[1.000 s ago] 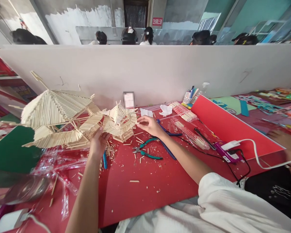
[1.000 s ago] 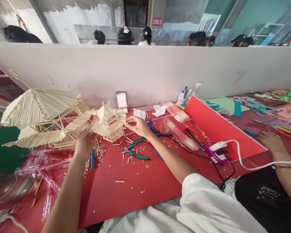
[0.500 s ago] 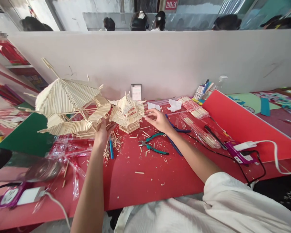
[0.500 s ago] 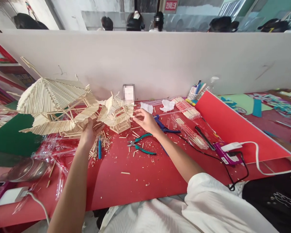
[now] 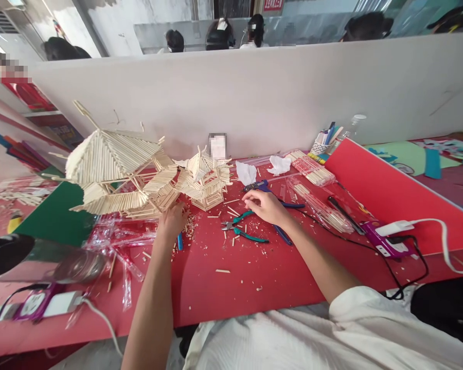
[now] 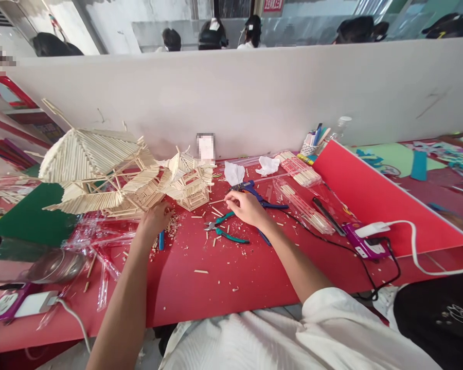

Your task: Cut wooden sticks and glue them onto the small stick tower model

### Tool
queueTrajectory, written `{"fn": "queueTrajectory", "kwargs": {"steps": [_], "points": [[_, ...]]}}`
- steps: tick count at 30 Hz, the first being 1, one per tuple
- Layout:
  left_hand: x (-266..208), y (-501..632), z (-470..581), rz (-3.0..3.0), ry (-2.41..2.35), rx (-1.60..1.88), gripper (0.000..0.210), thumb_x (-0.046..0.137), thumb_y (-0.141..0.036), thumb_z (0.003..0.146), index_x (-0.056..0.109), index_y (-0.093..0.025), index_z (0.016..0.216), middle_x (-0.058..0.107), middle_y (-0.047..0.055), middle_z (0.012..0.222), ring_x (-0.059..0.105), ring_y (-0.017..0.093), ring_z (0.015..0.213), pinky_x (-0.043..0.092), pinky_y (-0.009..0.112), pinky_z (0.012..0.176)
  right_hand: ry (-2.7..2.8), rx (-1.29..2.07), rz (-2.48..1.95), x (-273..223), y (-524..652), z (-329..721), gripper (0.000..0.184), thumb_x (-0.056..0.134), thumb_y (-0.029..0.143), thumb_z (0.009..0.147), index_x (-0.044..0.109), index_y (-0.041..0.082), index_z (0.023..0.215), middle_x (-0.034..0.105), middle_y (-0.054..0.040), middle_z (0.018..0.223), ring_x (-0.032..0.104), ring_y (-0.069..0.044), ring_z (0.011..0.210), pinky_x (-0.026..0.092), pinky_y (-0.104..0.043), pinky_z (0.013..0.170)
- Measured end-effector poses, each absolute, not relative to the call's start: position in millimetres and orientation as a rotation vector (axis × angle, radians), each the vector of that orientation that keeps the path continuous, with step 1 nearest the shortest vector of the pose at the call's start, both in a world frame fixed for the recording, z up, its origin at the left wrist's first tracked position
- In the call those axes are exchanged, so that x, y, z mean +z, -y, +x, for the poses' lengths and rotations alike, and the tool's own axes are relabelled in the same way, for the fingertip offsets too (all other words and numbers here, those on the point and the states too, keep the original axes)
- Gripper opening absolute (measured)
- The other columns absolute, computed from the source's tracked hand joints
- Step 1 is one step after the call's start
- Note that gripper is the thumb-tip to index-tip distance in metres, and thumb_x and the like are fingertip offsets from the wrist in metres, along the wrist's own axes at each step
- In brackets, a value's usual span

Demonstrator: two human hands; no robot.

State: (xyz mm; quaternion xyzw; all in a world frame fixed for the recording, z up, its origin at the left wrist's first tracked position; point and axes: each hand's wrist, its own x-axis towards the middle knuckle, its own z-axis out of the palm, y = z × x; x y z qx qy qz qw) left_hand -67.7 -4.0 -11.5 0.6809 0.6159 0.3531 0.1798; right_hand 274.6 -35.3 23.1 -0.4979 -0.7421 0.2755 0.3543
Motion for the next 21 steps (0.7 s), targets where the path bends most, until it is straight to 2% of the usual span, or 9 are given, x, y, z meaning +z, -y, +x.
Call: {"fn": "queueTrajectory", "kwargs": {"steps": [6, 12, 16, 21], "points": [[-9, 3, -66, 2.019, -1.695, 0.972, 0.008, 0.072, -0.02, 0.074, 0.074, -0.026, 0.079, 0.065, 0.006, 0.083, 0.063, 0.026, 0.083, 0.047, 0.034, 0.086, 2.02, 0.567, -1.329, 21, 36, 275, 0.014, 0.058, 0.031, 0.093, 0.07, 0.025, 0.095, 0.076, -0.0037, 0.088, 0.07, -0.021, 0.079, 0.047, -0.031, 0.072], [-1, 6, -62, 2.315, -1.826, 0.509, 0.02, 0.056, -0.026, 0.094, 0.075, -0.023, 0.101, 0.069, 0.008, 0.109, 0.066, 0.024, 0.099, 0.049, 0.032, 0.089, 2.066, 0.547, -1.336, 23, 38, 275, 0.016, 0.056, 0.031, 0.096, 0.069, 0.022, 0.093, 0.074, -0.0031, 0.084, 0.066, -0.017, 0.071, 0.043, -0.028, 0.067], [-1, 6, -60, 2.43, -1.776, 0.427, 0.023, 0.054, -0.026, 0.097, 0.074, -0.024, 0.107, 0.071, 0.007, 0.114, 0.066, 0.023, 0.105, 0.05, 0.031, 0.091, 2.091, 0.537, -1.339, 23, 38, 272, 0.016, 0.055, 0.03, 0.097, 0.068, 0.021, 0.092, 0.073, -0.0024, 0.081, 0.064, -0.017, 0.068, 0.041, -0.027, 0.064], [3, 10, -53, 2.424, -1.816, 0.364, 0.024, 0.05, -0.027, 0.099, 0.07, -0.025, 0.112, 0.072, 0.009, 0.114, 0.068, 0.025, 0.106, 0.05, 0.032, 0.089, 2.094, 0.502, -1.324, 18, 36, 273, 0.015, 0.056, 0.028, 0.096, 0.069, 0.022, 0.092, 0.075, -0.0036, 0.086, 0.067, -0.018, 0.074, 0.043, -0.027, 0.069]]}}
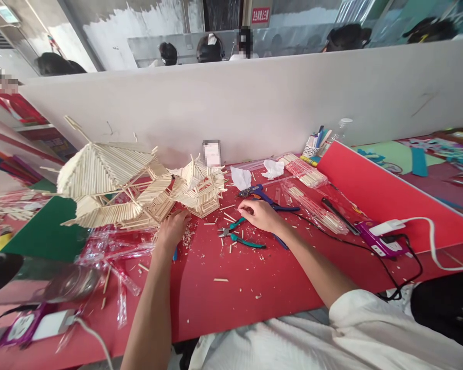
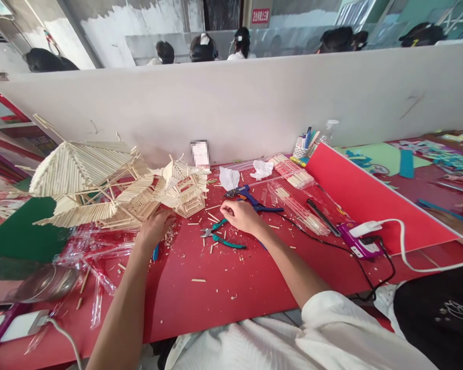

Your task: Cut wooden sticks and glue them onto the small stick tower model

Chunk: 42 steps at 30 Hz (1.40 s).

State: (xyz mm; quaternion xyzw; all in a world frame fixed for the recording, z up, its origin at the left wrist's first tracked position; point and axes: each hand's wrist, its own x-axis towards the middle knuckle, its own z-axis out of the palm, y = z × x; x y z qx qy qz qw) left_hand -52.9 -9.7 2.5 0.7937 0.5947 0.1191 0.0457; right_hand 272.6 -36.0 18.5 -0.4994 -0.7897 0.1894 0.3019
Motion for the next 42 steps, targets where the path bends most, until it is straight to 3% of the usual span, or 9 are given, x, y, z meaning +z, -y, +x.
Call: {"fn": "queueTrajectory", "kwargs": {"steps": [6, 16, 19, 27, 32, 38, 42], "points": [[-4, 8, -57, 2.416, -1.819, 0.345, 0.025, 0.046, -0.022, 0.099, 0.059, -0.016, 0.12, 0.07, 0.014, 0.112, 0.069, 0.027, 0.102, 0.051, 0.037, 0.087, 2.1, 0.51, -1.326, 16, 34, 274, 0.016, 0.055, 0.028, 0.097, 0.069, 0.021, 0.093, 0.073, -0.0022, 0.08, 0.064, -0.016, 0.068, 0.042, -0.027, 0.066], [3, 17, -63, 2.352, -1.719, 0.5, 0.019, 0.041, -0.021, 0.1, 0.059, -0.02, 0.107, 0.069, 0.009, 0.102, 0.068, 0.023, 0.092, 0.049, 0.032, 0.08, 2.096, 0.531, -1.188, 21, 35, 260, 0.019, 0.052, 0.028, 0.101, 0.068, 0.02, 0.097, 0.074, -0.0033, 0.085, 0.064, -0.014, 0.066, 0.043, -0.025, 0.062], [12, 20, -57, 2.256, -1.689, 0.486, 0.018, 0.044, -0.029, 0.101, 0.059, -0.023, 0.11, 0.072, 0.006, 0.095, 0.069, 0.024, 0.089, 0.047, 0.031, 0.076, 2.166, 0.462, -1.136, 22, 38, 255, 0.018, 0.05, 0.025, 0.102, 0.067, 0.02, 0.1, 0.074, -0.0033, 0.086, 0.067, -0.015, 0.07, 0.045, -0.026, 0.064], [30, 32, -26, 1.941, -1.557, 0.468, 0.02, 0.051, -0.036, 0.097, 0.065, -0.021, 0.095, 0.073, 0.004, 0.078, 0.068, 0.019, 0.071, 0.043, 0.027, 0.066, 2.296, 0.16, -1.015, 28, 37, 251, 0.013, 0.052, 0.018, 0.103, 0.065, 0.019, 0.104, 0.074, -0.0042, 0.085, 0.069, -0.016, 0.073, 0.049, -0.028, 0.067], [41, 44, 2, 1.699, -1.184, 0.485, 0.023, 0.054, -0.037, 0.096, 0.069, -0.02, 0.097, 0.072, 0.003, 0.083, 0.064, 0.016, 0.071, 0.045, 0.025, 0.066, 2.397, 0.039, -0.923, 31, 40, 245, 0.012, 0.056, 0.02, 0.102, 0.065, 0.017, 0.11, 0.073, -0.0035, 0.084, 0.066, -0.015, 0.072, 0.049, -0.028, 0.067], [35, 52, 30, 1.479, -1.07, 0.537, 0.021, 0.06, -0.039, 0.093, 0.066, -0.019, 0.086, 0.071, 0.004, 0.077, 0.064, 0.017, 0.072, 0.047, 0.026, 0.067, 2.433, 0.267, -0.911, 33, 46, 244, 0.015, 0.052, 0.019, 0.103, 0.066, 0.019, 0.096, 0.071, -0.003, 0.08, 0.066, -0.017, 0.072, 0.047, -0.03, 0.064], [30, 54, 37, 1.495, -1.175, 0.589, 0.027, 0.058, -0.043, 0.095, 0.065, -0.02, 0.084, 0.071, 0.003, 0.074, 0.064, 0.017, 0.069, 0.047, 0.026, 0.065, 2.252, 0.526, -0.947, 32, 48, 246, 0.016, 0.051, 0.017, 0.103, 0.065, 0.023, 0.106, 0.075, -0.003, 0.089, 0.07, -0.017, 0.079, 0.051, -0.03, 0.071]]}}
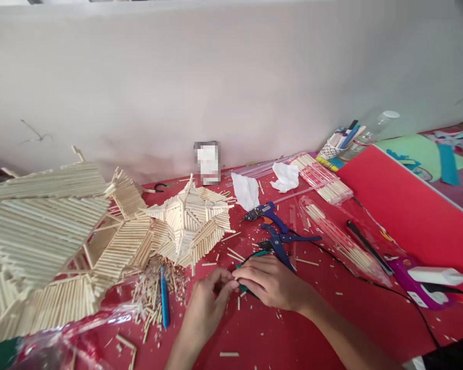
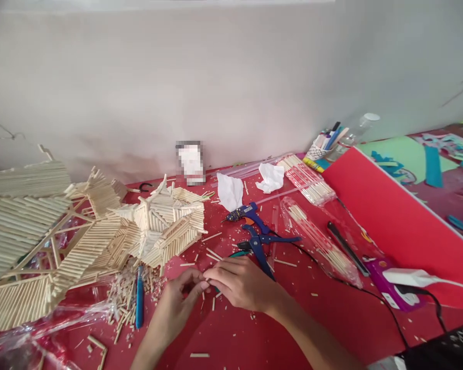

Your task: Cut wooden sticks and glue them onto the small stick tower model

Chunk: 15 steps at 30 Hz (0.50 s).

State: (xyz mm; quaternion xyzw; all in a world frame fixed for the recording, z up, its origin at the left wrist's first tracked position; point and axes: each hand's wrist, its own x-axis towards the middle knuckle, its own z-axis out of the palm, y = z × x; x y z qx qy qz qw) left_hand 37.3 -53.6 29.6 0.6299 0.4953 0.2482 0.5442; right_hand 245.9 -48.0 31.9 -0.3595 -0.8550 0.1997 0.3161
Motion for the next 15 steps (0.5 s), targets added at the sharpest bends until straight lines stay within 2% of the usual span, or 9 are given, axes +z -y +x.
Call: {"fn": "queueTrajectory", "kwargs": {"steps": [7, 11, 15], "points": [[29, 59, 40, 1.647, -1.191, 0.679, 0.025, 0.06, -0.04, 0.096, 0.067, -0.02, 0.084, 0.071, 0.001, 0.075, 0.065, 0.014, 0.067, 0.049, 0.023, 0.065, 1.937, 0.878, -1.066, 31, 55, 246, 0.009, 0.058, 0.024, 0.101, 0.065, 0.025, 0.095, 0.074, -0.0018, 0.085, 0.069, -0.015, 0.076, 0.052, -0.027, 0.069], [27, 62, 42, 1.764, -1.189, 0.803, 0.023, 0.06, -0.038, 0.097, 0.067, -0.02, 0.085, 0.073, 0.001, 0.075, 0.066, 0.014, 0.065, 0.051, 0.022, 0.064, 1.757, 1.098, -1.136, 32, 56, 245, 0.01, 0.064, 0.026, 0.096, 0.068, 0.023, 0.088, 0.072, -0.0004, 0.08, 0.066, -0.014, 0.073, 0.049, -0.025, 0.066], [24, 68, 45, 1.863, -1.201, 0.942, 0.02, 0.06, -0.036, 0.097, 0.068, -0.02, 0.089, 0.074, 0.001, 0.077, 0.068, 0.013, 0.066, 0.053, 0.021, 0.064, 1.437, 1.398, -1.109, 30, 56, 240, 0.019, 0.072, 0.039, 0.089, 0.07, 0.021, 0.083, 0.068, -0.0004, 0.074, 0.061, -0.013, 0.062, 0.047, -0.024, 0.056]]}}
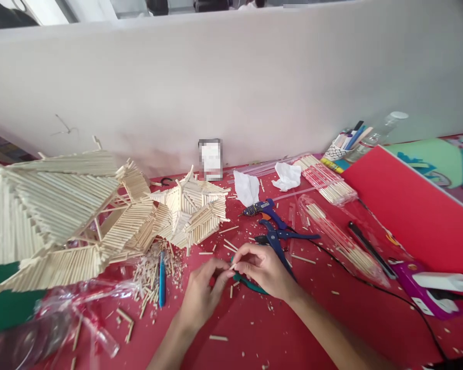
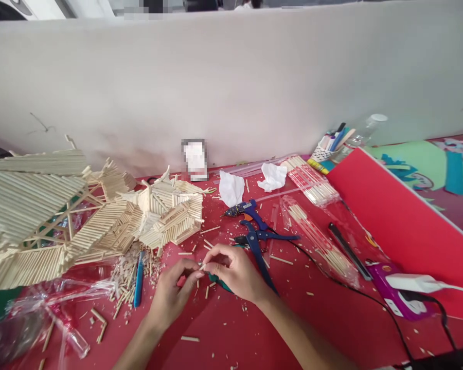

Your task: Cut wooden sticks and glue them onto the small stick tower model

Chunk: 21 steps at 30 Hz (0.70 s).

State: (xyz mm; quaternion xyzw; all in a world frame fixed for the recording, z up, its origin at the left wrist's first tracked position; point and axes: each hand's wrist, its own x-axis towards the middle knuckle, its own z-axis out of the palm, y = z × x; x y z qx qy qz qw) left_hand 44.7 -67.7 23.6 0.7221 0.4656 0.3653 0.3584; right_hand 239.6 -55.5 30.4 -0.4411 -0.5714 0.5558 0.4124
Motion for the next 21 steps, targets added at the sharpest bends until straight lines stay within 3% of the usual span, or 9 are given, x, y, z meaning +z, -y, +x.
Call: {"fn": "queueTrajectory", "kwargs": {"steps": [5, 14, 21], "points": [[23, 72, 49, 1.876, -1.188, 1.044, 0.014, 0.057, -0.03, 0.099, 0.067, -0.021, 0.097, 0.076, 0.002, 0.083, 0.071, 0.014, 0.072, 0.057, 0.023, 0.069, 1.232, 1.511, -1.035, 27, 52, 230, 0.03, 0.076, 0.049, 0.083, 0.07, 0.02, 0.082, 0.066, -0.0004, 0.072, 0.054, -0.01, 0.052, 0.044, -0.023, 0.049], [21, 69, 46, 2.136, -1.166, 1.268, 0.015, 0.053, -0.015, 0.099, 0.064, -0.021, 0.108, 0.074, 0.003, 0.089, 0.072, 0.012, 0.078, 0.057, 0.021, 0.072, 1.131, 1.453, -1.061, 27, 51, 218, 0.034, 0.081, 0.048, 0.079, 0.063, 0.021, 0.086, 0.068, -0.0005, 0.075, 0.059, -0.012, 0.058, 0.048, -0.022, 0.051], [20, 66, 38, 2.384, -1.213, 1.363, 0.02, 0.052, -0.007, 0.097, 0.061, -0.021, 0.108, 0.073, 0.002, 0.086, 0.072, 0.012, 0.075, 0.056, 0.018, 0.068, 1.346, 1.291, -1.093, 31, 53, 219, 0.025, 0.073, 0.045, 0.088, 0.064, 0.022, 0.089, 0.07, -0.002, 0.079, 0.066, -0.015, 0.068, 0.055, -0.026, 0.06]]}}
